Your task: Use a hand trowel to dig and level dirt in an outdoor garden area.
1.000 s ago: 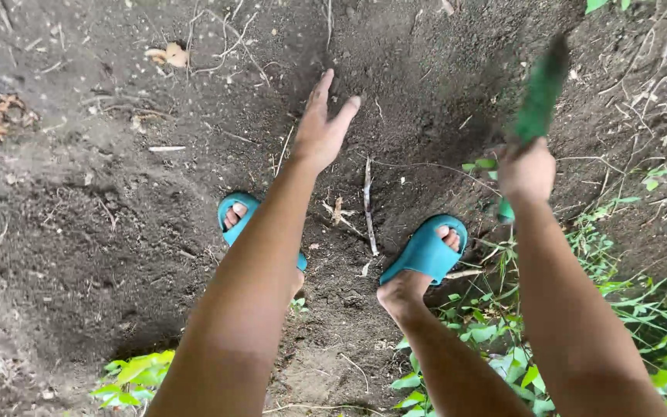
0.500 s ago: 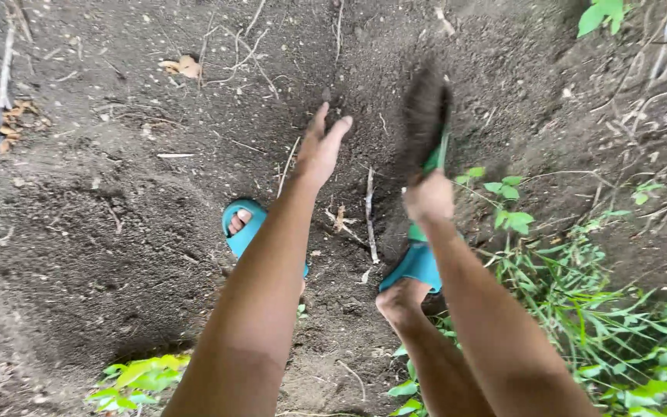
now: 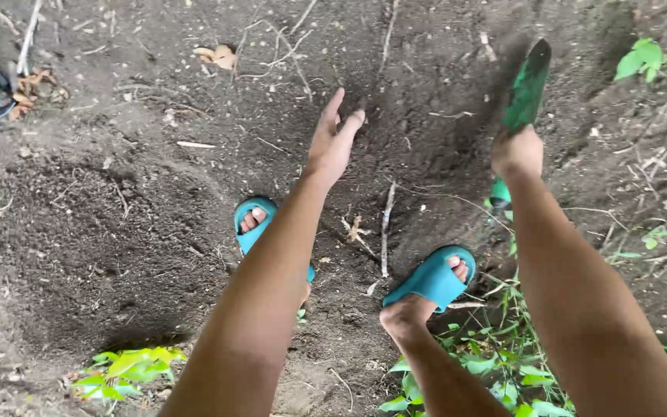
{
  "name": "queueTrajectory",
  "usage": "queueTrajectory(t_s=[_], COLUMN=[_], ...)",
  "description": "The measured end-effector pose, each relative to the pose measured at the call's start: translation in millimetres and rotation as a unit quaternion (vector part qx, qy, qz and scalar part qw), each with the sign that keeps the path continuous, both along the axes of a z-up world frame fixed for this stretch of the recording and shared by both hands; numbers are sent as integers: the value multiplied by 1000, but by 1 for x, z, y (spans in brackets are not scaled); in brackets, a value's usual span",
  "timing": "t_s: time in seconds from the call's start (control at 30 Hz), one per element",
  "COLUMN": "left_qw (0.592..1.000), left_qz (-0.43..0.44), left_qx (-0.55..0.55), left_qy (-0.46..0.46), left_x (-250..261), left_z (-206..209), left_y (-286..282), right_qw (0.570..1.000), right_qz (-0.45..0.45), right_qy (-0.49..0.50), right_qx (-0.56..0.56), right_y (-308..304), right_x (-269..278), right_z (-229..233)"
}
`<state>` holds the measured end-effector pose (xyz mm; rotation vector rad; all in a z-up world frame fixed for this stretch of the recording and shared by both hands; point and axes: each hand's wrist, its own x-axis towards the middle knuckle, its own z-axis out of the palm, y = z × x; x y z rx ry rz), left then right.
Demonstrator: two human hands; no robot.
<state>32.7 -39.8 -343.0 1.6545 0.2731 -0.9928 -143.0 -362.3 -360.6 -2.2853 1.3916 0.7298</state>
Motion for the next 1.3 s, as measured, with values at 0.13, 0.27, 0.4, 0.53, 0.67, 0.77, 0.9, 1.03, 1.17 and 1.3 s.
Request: queueTrajectory(t_s=[0.13, 0.27, 0.4, 0.53, 0.67, 0.77, 0.9, 1.03, 1.17, 1.3], left_qw=[1000, 998, 997, 995, 998, 996, 997, 997, 996, 996], left_qz=[12, 29, -19, -49, -31, -24, -12, -31, -27, -60], left_qx=[12, 45, 40, 47, 7, 12, 13, 16, -22, 8], left_qy=[8, 26, 62, 71, 56, 80, 69, 71, 78, 70], left_x=[26, 11, 12, 17, 29, 44, 43, 42, 33, 44], left_z=[11, -16, 21, 26, 30, 27, 23, 33, 55, 120], left_y=[14, 30, -1, 3, 15, 29, 46, 41, 16, 0], right_qw=[998, 992, 982, 970, 995, 999, 993, 979, 966, 965], right_qz=[54, 123, 175, 221, 95, -10, 99, 184, 234, 252], right_qy=[27, 28, 55, 61, 10, 10, 54, 75, 78, 40], right_qx=[-36, -8, 49, 77, 2, 32, 38, 42, 72, 64], right_y=[21, 76, 86, 59, 17, 34, 65, 84, 96, 116], right_x=[8, 19, 15, 24, 48, 95, 99, 112, 101, 106], right_z=[-35, 31, 78, 77, 41, 39, 18, 68, 106, 175])
